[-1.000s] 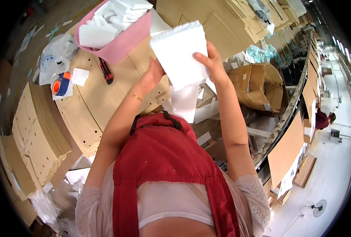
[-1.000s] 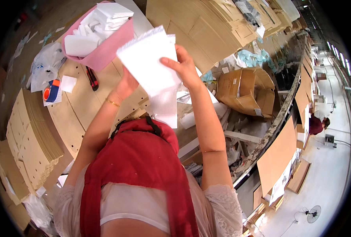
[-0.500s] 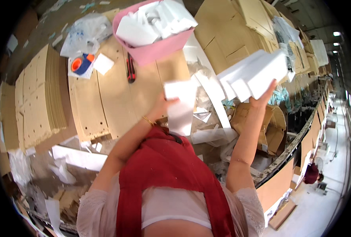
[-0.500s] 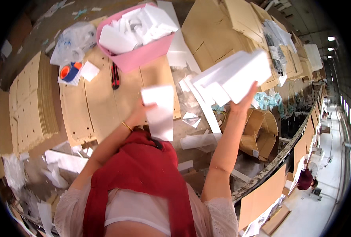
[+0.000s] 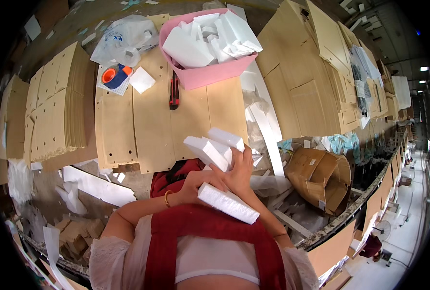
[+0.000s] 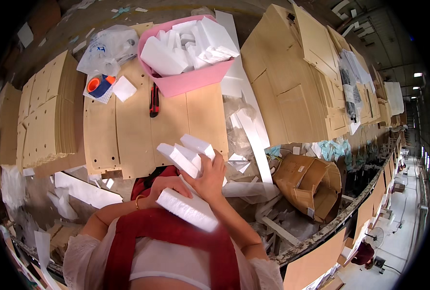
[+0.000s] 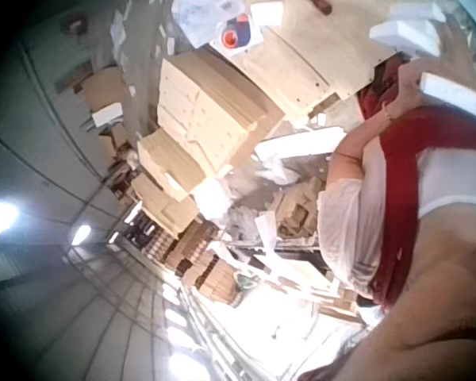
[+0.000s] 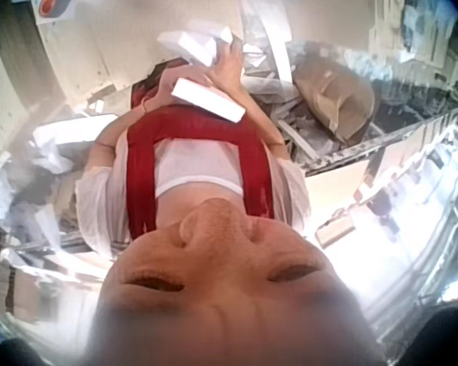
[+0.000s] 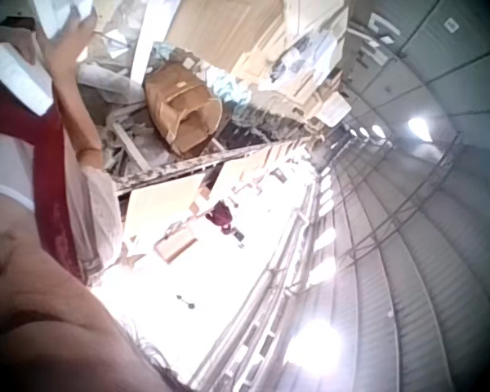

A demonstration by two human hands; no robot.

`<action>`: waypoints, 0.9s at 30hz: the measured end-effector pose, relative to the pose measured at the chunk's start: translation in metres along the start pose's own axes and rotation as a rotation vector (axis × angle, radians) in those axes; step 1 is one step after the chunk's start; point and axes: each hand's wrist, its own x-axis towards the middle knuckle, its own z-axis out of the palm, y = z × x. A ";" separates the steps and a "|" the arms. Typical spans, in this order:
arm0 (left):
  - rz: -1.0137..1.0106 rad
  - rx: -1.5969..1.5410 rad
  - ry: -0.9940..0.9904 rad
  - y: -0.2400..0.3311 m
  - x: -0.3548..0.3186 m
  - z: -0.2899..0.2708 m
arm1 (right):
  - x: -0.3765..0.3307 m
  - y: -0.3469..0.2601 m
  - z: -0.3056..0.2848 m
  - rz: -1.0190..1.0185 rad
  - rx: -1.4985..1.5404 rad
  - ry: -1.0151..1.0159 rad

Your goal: The person places white foam pieces into a cardboard box and then uses a utility knife to cut long white foam strips on a wooden workbench. The cut pieces are placed into a pink bin.

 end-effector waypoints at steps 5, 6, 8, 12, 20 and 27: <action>-0.316 -0.165 0.267 0.023 0.008 -0.001 | -0.012 0.015 0.021 -0.139 -0.151 0.098; -0.325 -0.207 0.288 0.026 0.011 -0.003 | -0.007 0.016 0.022 -0.049 -0.046 0.107; -0.491 -0.355 0.545 0.014 0.019 -0.020 | -0.005 0.016 0.027 0.142 0.174 0.108; -0.332 -0.420 0.645 0.037 0.031 -0.094 | 0.000 0.032 0.035 0.121 0.069 0.070; -0.844 -0.823 0.199 -0.044 0.021 -0.075 | 0.002 0.025 0.043 0.181 0.586 0.341; -0.799 -0.968 0.052 -0.023 0.015 -0.066 | 0.078 0.028 0.029 -0.165 0.854 0.493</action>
